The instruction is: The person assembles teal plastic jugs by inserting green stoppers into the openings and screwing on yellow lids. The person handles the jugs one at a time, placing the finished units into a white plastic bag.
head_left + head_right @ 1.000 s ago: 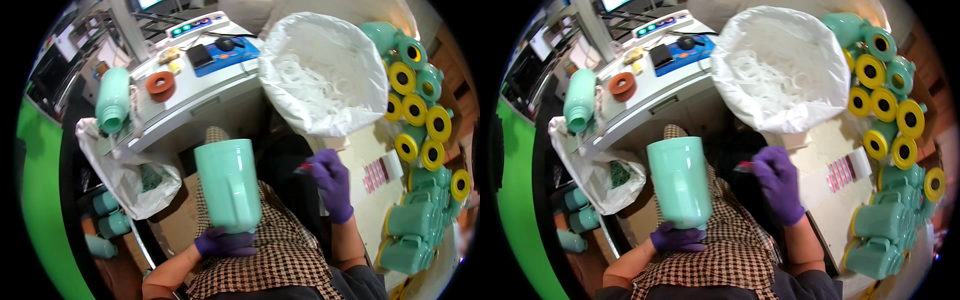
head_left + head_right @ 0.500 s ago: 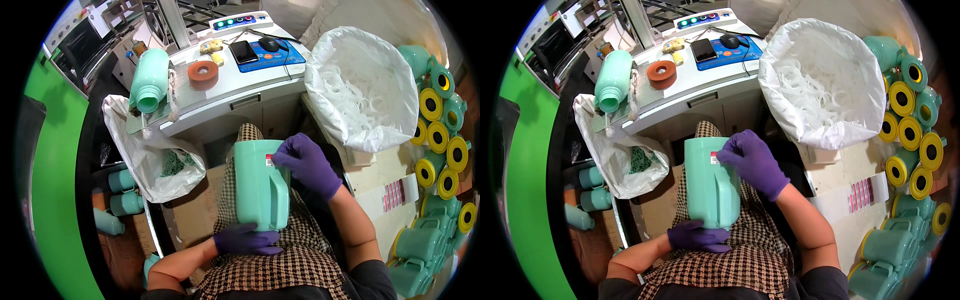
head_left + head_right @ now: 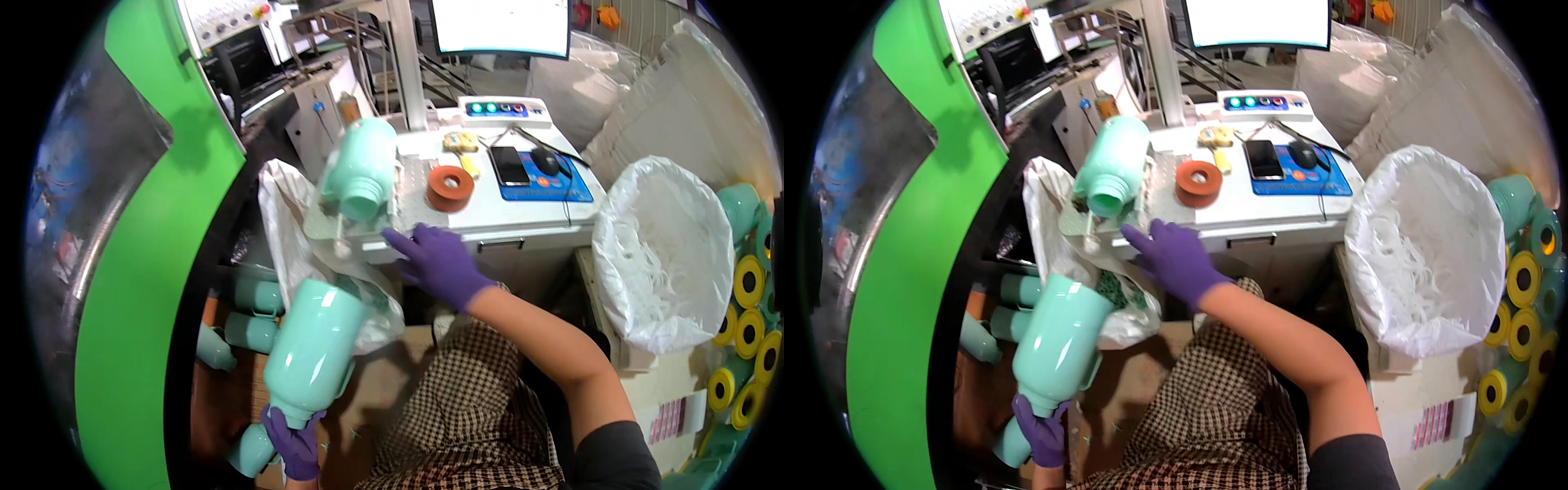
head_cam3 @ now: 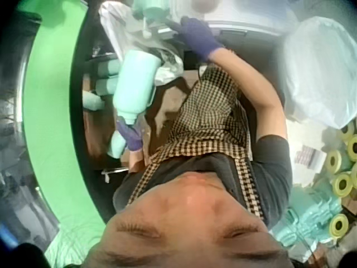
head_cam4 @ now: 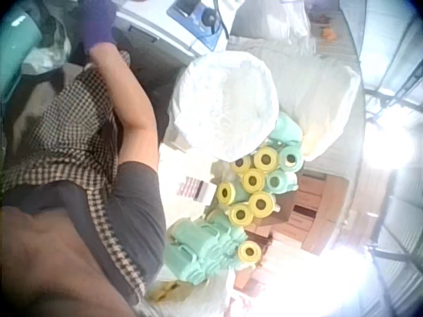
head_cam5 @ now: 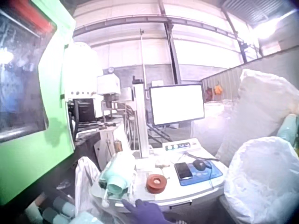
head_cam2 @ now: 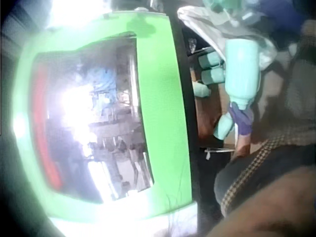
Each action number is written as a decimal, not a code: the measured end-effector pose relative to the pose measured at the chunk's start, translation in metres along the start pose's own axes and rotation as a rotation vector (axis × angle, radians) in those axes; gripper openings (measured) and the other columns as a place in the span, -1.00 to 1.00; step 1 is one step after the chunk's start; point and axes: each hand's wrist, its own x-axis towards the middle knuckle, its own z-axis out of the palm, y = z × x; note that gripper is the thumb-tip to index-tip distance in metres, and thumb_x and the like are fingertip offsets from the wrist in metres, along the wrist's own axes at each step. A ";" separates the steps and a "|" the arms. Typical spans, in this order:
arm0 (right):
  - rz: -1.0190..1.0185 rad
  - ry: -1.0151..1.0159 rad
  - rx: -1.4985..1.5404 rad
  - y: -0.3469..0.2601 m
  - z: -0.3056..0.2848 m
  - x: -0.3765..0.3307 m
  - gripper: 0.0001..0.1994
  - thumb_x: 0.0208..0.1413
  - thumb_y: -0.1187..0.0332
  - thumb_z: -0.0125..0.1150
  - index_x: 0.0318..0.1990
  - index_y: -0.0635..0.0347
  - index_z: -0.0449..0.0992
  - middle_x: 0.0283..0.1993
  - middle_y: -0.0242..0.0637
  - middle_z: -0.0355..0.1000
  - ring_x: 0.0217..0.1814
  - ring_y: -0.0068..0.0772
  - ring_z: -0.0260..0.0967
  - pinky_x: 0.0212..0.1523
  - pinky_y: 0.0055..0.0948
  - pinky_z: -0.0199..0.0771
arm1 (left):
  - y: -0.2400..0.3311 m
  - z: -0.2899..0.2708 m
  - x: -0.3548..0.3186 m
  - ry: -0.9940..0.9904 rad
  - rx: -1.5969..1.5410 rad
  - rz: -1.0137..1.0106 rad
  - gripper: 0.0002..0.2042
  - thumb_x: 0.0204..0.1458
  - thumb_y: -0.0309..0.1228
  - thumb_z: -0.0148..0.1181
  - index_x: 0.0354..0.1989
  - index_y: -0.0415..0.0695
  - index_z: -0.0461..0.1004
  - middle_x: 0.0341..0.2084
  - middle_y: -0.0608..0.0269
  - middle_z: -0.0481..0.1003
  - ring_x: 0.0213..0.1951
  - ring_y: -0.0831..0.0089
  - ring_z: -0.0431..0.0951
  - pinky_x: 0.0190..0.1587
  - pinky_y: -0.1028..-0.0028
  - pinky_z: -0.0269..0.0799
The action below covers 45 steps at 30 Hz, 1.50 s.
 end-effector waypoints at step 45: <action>0.142 -0.069 0.385 -0.115 -0.237 -0.233 -0.71 -0.05 -0.01 0.43 -0.20 -0.18 0.66 -0.35 -0.40 0.41 -0.28 -0.24 0.42 -0.25 -0.27 0.35 | 0.296 0.100 0.110 -1.259 -0.831 1.080 0.08 -0.28 0.03 0.60 0.40 -0.26 0.17 0.37 -0.20 0.20 0.38 -0.12 0.22 0.42 0.07 0.09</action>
